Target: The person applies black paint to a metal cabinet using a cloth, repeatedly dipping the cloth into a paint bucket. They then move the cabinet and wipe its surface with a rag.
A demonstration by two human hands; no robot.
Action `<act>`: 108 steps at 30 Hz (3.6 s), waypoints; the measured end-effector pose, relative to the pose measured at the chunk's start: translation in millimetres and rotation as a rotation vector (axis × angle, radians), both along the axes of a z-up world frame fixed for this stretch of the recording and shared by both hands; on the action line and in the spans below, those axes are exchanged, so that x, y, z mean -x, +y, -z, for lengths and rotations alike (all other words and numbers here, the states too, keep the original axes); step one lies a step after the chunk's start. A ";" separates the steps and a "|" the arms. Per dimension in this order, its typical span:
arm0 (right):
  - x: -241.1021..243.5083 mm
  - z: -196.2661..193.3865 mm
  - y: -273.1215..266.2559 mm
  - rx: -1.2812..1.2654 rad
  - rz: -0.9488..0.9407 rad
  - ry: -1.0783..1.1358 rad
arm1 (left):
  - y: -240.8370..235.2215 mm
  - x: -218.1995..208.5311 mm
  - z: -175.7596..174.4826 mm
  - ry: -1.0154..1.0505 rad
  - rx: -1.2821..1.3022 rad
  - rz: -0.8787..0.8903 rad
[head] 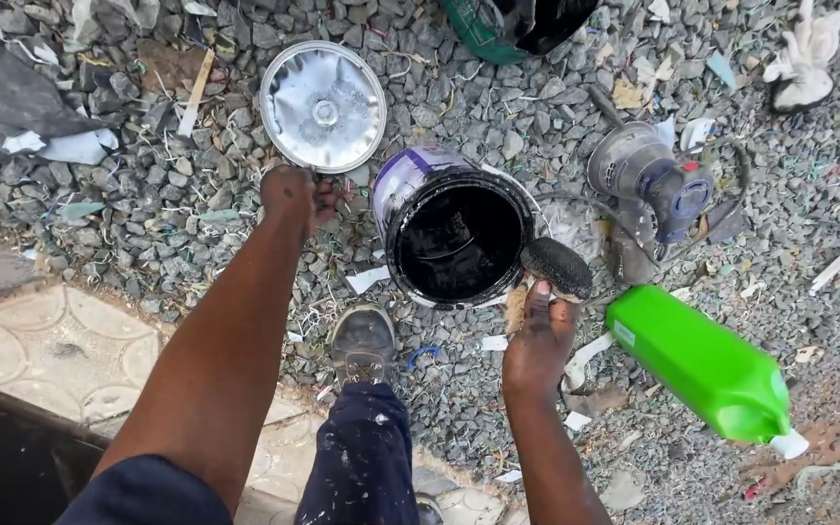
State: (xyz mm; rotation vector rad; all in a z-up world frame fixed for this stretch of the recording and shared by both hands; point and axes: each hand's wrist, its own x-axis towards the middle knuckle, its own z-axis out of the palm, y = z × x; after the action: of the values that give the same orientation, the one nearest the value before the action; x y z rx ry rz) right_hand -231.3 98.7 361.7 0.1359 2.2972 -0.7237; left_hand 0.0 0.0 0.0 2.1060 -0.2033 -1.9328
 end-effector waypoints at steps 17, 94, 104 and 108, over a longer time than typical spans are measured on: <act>-1.8 -40.9 44.0 0.468 -0.122 0.255 | 76.3 88.7 -359.7 -0.226 0.222 0.188; -755.8 -394.0 695.4 0.006 -2.081 -0.251 | 965.4 -535.0 -667.0 -0.183 0.159 -1.508; -799.9 -411.8 643.6 -0.059 -2.306 -0.449 | 914.1 -620.1 -714.7 -0.537 0.100 -1.269; -844.1 -404.5 623.2 0.004 -2.356 -0.526 | 909.1 -677.8 -725.8 -0.826 0.087 -1.228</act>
State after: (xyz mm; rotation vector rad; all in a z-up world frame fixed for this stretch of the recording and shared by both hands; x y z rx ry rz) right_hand 612.8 721.9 766.1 -1.7323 0.6862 0.5528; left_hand 677.8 909.1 725.8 2.0076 0.6769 -0.3396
